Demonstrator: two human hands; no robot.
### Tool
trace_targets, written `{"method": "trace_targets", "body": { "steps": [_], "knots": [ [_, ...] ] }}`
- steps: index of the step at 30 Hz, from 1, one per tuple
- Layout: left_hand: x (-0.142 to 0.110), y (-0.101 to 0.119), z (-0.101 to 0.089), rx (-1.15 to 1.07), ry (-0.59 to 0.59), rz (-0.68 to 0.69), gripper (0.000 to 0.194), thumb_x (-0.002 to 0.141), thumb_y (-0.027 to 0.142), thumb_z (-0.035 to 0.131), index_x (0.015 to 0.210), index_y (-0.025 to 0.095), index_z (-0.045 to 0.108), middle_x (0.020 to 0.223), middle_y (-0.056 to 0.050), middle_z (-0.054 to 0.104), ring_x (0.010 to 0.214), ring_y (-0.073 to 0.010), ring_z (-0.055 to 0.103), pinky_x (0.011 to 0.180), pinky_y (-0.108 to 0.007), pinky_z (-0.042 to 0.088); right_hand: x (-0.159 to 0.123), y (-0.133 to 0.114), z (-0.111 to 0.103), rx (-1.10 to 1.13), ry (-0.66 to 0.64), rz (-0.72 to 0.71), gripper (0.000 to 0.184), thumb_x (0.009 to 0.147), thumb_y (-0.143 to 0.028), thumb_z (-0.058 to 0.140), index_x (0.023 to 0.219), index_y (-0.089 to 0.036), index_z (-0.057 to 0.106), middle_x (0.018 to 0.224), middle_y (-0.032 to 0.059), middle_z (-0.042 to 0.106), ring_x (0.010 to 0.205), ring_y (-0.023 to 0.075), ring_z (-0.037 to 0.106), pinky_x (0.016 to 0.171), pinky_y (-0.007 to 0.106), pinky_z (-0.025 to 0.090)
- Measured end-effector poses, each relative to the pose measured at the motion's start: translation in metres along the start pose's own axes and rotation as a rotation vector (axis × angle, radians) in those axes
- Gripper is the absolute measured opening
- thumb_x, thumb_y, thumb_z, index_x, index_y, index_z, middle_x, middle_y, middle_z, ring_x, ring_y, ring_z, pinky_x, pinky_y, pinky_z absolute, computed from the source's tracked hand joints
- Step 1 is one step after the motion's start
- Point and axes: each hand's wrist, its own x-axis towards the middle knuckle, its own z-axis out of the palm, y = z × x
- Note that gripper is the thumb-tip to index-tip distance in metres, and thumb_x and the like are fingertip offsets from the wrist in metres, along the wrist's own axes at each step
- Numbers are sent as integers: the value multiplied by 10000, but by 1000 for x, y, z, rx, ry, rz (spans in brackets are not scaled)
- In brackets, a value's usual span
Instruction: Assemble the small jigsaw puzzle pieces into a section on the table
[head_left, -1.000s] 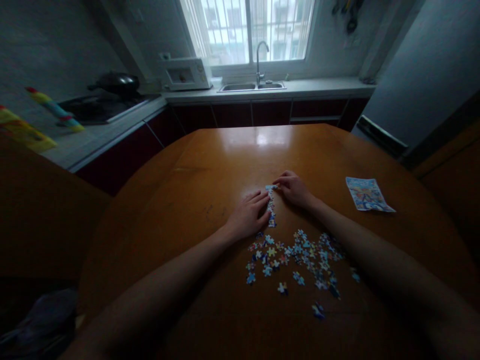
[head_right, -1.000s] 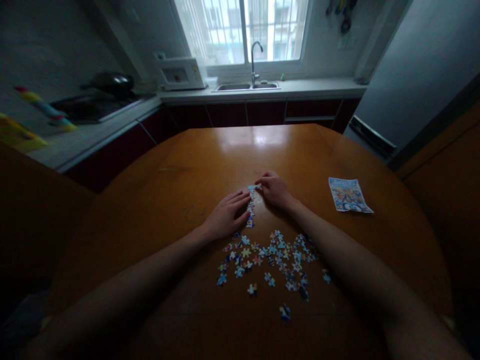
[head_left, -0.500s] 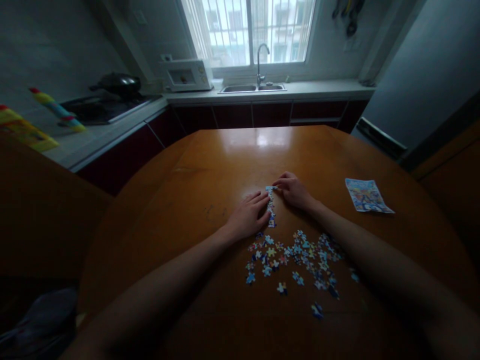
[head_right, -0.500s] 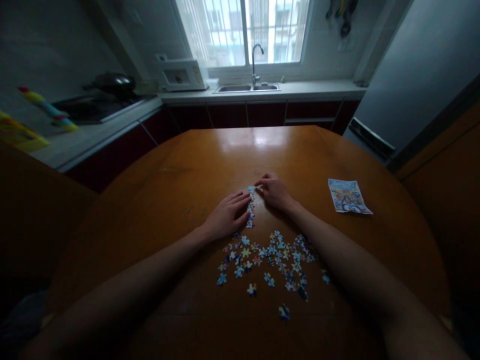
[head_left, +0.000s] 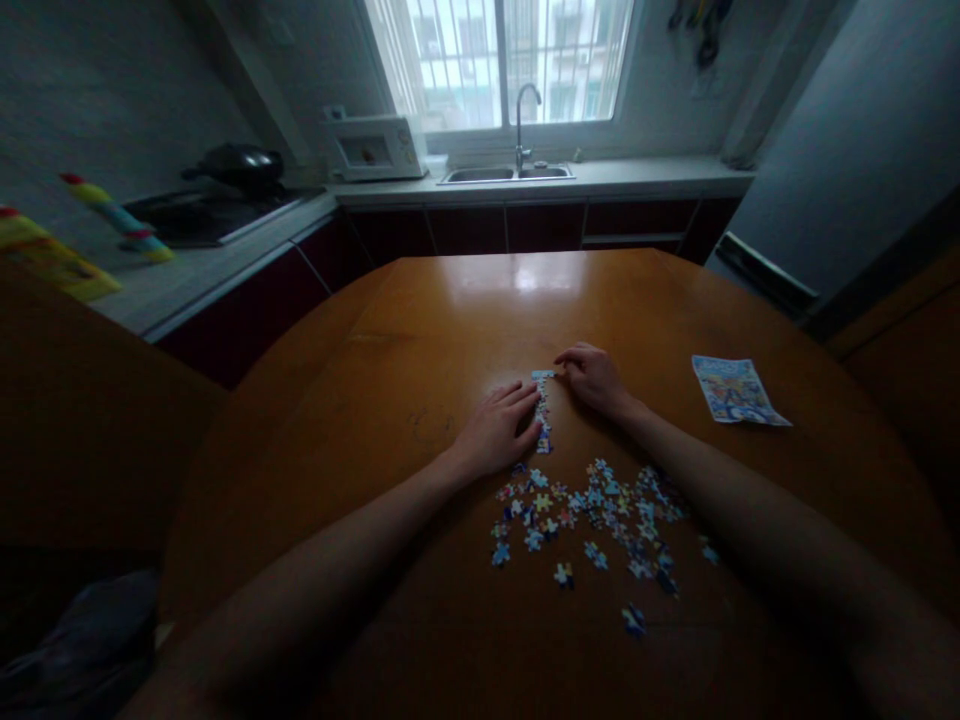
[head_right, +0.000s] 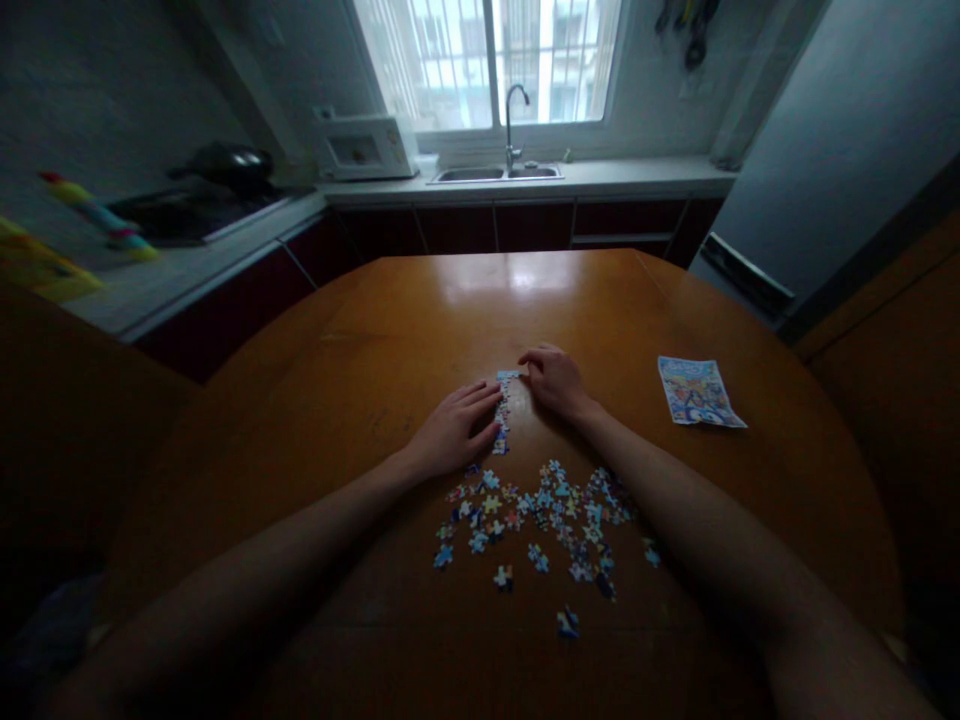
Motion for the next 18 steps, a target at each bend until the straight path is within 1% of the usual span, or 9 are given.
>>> {"method": "trace_targets", "body": {
  "steps": [4,7,12,18],
  "knots": [
    [0,1,-1,4,-1,6,539,982,431,487,1470,202,495,1548,-59,469,1466,-265,381,1232,-476,305,-1,-3,0,-36,-102,-15,267,883,-134,528,933,-187,784,949,72,715,867,193,643,798,289,465],
    [0,2,-2,2,-3,9,536,985,427,483,1469,198,496,1545,-56,474,1464,-263,384,1231,-472,310,-2,-7,-1,-84,-151,-30,262,900,-156,537,939,-203,792,941,67,703,848,190,633,770,284,451],
    [0,2,-2,2,6,5,536,982,436,487,1462,199,505,1544,-56,474,1463,-261,388,1226,-468,318,-2,-12,-5,-135,-185,-42,247,927,-202,556,964,-220,800,923,62,680,806,179,614,729,273,430],
    [1,-1,0,-1,18,17,536,977,426,494,1465,204,503,1549,-52,467,1463,-256,388,1228,-468,317,-2,-12,-5,-145,-200,-64,253,927,-191,559,995,-222,801,931,63,680,823,185,620,725,275,429]
  ]
}}
